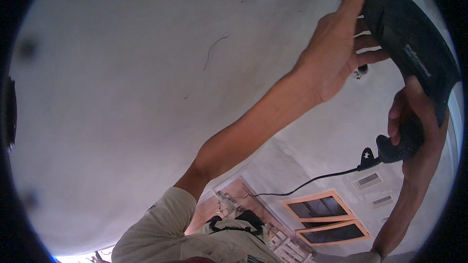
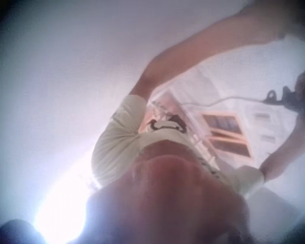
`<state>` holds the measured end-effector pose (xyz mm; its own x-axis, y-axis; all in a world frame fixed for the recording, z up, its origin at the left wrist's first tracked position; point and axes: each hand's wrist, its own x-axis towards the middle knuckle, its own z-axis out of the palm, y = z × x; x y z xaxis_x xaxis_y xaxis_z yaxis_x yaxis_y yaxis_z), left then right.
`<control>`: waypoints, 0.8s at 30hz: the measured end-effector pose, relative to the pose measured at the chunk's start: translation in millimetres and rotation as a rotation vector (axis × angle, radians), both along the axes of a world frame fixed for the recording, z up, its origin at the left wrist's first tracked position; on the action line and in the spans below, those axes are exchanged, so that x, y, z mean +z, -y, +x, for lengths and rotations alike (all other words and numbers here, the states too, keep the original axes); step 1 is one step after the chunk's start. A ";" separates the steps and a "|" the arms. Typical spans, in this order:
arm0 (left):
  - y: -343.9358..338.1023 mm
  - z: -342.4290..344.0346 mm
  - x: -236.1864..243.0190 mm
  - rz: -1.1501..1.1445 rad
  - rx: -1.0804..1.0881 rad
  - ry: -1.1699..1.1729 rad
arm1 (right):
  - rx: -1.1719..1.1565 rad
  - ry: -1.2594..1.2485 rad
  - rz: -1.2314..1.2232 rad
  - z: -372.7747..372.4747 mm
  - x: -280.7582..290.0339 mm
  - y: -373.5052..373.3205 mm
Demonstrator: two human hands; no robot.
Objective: The person uses a power drill to secure a white plastic ceiling molding strip to the ceiling. They repeatedly position the strip, insert screws, and drive them in with the drill. The person is standing on a wooden scaffold during the task.
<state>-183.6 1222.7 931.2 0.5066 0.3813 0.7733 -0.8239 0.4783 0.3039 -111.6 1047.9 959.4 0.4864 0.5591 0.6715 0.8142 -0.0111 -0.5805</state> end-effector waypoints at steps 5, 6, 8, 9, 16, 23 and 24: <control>1.8 5.3 0.0 0.088 0.119 0.035 | 0.036 -0.001 0.023 -2.0 -2.9 -0.6; 6.2 10.5 2.9 0.069 0.073 0.057 | 0.014 0.000 0.027 -0.8 -2.6 4.1; 15.9 21.5 4.9 0.041 0.003 0.057 | -0.018 -0.008 0.040 -1.7 -4.1 13.8; 18.8 28.6 3.7 0.038 -0.025 0.042 | -0.045 -0.024 0.045 -0.2 -6.2 16.6; 4.5 11.3 0.6 0.113 0.121 0.090 | -0.089 -0.030 -0.005 -31.1 2.8 0.4; 6.4 3.9 5.2 0.106 0.103 0.103 | -0.063 -0.071 0.017 -20.7 7.8 -4.2; 10.3 9.3 5.8 0.106 0.080 0.108 | -0.067 -0.076 0.000 -14.3 10.0 4.3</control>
